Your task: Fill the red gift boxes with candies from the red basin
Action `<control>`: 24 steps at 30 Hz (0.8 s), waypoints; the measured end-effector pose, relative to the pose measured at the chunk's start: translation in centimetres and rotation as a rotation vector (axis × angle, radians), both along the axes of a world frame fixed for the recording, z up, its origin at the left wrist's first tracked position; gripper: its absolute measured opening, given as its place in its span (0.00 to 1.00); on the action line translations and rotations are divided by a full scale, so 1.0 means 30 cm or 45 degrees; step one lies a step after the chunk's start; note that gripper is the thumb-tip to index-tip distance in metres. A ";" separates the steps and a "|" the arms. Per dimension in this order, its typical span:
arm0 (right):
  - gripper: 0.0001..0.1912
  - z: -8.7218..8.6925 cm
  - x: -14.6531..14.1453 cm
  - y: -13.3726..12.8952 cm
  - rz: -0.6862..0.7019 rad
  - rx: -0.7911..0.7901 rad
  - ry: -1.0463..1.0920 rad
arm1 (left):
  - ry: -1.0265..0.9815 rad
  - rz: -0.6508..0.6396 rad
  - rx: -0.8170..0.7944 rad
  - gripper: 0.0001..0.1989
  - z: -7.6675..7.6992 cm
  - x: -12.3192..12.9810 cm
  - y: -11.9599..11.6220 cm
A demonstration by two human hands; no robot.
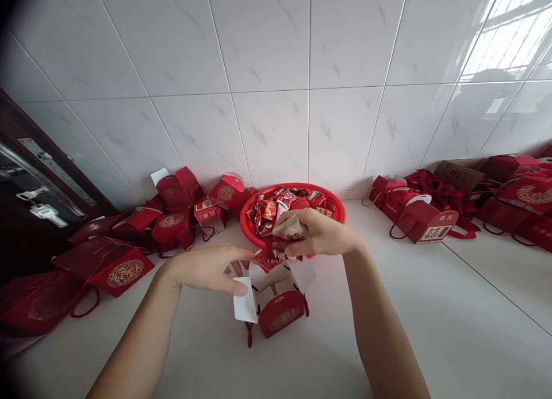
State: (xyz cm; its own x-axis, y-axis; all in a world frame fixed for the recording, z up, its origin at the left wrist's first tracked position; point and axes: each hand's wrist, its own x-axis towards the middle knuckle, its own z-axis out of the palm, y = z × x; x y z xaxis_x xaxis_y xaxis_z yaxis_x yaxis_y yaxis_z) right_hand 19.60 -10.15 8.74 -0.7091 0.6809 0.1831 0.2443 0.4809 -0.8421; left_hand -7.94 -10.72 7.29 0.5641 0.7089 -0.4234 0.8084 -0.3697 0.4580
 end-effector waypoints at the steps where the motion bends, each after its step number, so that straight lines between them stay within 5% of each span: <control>1: 0.08 0.002 -0.010 -0.008 0.068 0.007 -0.106 | 0.015 0.002 -0.005 0.33 -0.001 0.002 0.000; 9: 0.13 -0.015 -0.067 -0.018 -0.049 0.195 -0.553 | 0.117 0.065 -0.043 0.39 0.027 0.025 -0.022; 17: 0.12 -0.035 -0.121 -0.006 0.035 -0.012 -0.596 | 0.162 0.059 -0.043 0.42 0.028 0.029 -0.026; 24: 0.12 -0.040 -0.114 -0.018 -0.071 -0.155 -0.210 | 0.145 0.017 0.003 0.42 0.031 0.030 -0.032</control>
State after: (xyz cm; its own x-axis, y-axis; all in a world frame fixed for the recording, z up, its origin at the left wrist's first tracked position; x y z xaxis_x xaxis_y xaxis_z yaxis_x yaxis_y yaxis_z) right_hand 16.20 -10.70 7.54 -0.6830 0.7301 -0.0188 0.4074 0.3595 -0.8395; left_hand -7.04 -11.69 8.22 0.5030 0.7172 -0.4823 0.8600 -0.3596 0.3621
